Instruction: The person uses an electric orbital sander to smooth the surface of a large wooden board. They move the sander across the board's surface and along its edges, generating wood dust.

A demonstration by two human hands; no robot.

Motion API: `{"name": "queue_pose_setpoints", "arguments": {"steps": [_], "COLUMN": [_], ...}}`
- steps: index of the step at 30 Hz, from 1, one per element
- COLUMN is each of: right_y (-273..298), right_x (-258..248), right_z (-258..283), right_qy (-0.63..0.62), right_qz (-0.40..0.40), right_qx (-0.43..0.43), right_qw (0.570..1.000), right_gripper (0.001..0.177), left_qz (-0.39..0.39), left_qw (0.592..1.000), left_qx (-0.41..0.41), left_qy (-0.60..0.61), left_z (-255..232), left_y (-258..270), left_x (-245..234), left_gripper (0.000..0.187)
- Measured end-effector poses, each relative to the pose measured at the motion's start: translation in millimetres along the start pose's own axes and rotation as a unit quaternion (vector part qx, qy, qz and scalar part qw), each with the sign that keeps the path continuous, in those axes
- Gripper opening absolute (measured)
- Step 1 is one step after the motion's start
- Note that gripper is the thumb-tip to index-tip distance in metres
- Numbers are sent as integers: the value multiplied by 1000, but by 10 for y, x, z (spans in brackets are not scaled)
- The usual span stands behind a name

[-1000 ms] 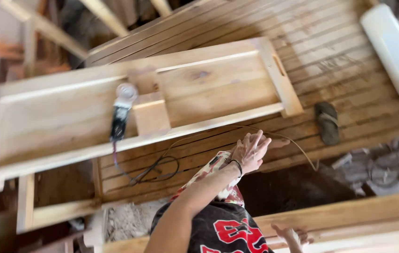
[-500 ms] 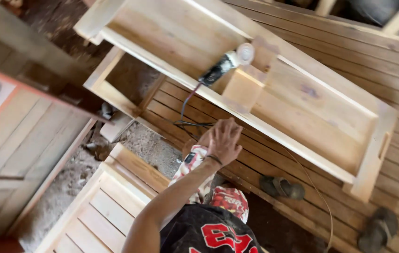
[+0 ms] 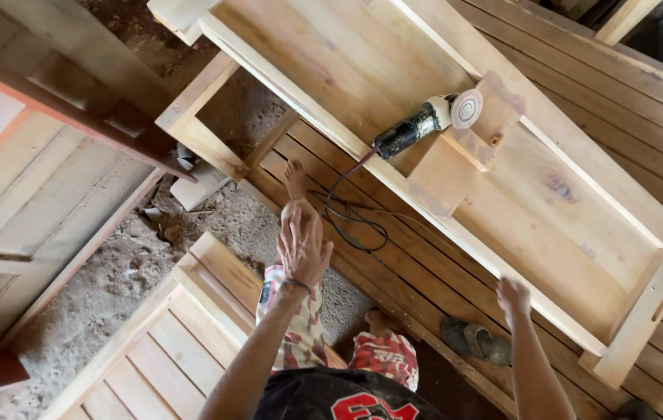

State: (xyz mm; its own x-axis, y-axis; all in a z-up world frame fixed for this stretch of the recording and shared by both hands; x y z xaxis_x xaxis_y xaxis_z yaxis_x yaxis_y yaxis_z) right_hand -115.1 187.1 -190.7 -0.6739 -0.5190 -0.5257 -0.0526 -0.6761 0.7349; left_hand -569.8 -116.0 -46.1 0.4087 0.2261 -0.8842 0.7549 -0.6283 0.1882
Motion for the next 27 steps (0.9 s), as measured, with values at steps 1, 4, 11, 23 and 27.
{"name": "queue_pose_setpoints", "arguments": {"steps": [1, 4, 11, 23, 27], "right_y": [-181, -497, -1415, -1784, -1119], "right_x": [246, 1010, 2475, 2702, 2440], "right_z": [334, 1249, 2537, 3094, 3479], "right_qy": [-71, -70, -188, -278, -363], "right_qz": [-6, 33, 31, -80, -14], "right_qx": [-10, -104, -67, -21, -86], "right_qw": [997, 992, 979, 957, 928], "right_gripper": [21, 38, 61, 64, 52], "left_qz": [39, 121, 153, 221, 240], "left_qw": [999, 989, 964, 919, 929], "left_qx": [-29, -62, 88, 85, 90], "left_qy": [9, 62, 196, 315, 268], "left_z": [54, 118, -518, -735, -901], "left_y": [-80, -339, -1728, -2553, -2560], "left_x": [83, 290, 630, 1590, 1462], "left_gripper": [76, 72, 65, 74, 98]}}
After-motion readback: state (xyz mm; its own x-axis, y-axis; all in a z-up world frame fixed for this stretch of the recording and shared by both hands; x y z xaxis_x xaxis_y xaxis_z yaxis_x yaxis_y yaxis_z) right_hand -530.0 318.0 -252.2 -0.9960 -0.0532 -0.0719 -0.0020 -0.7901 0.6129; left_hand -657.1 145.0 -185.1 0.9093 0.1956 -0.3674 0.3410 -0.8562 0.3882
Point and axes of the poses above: each hand's wrist, its own y-axis away from the middle knuckle, its own x-axis out of the palm, z = x × y, the point moved 7 cm from there along -y, towards the middle knuckle, and after that the axes turned 4 degrees about y, right-handed, at the moved point
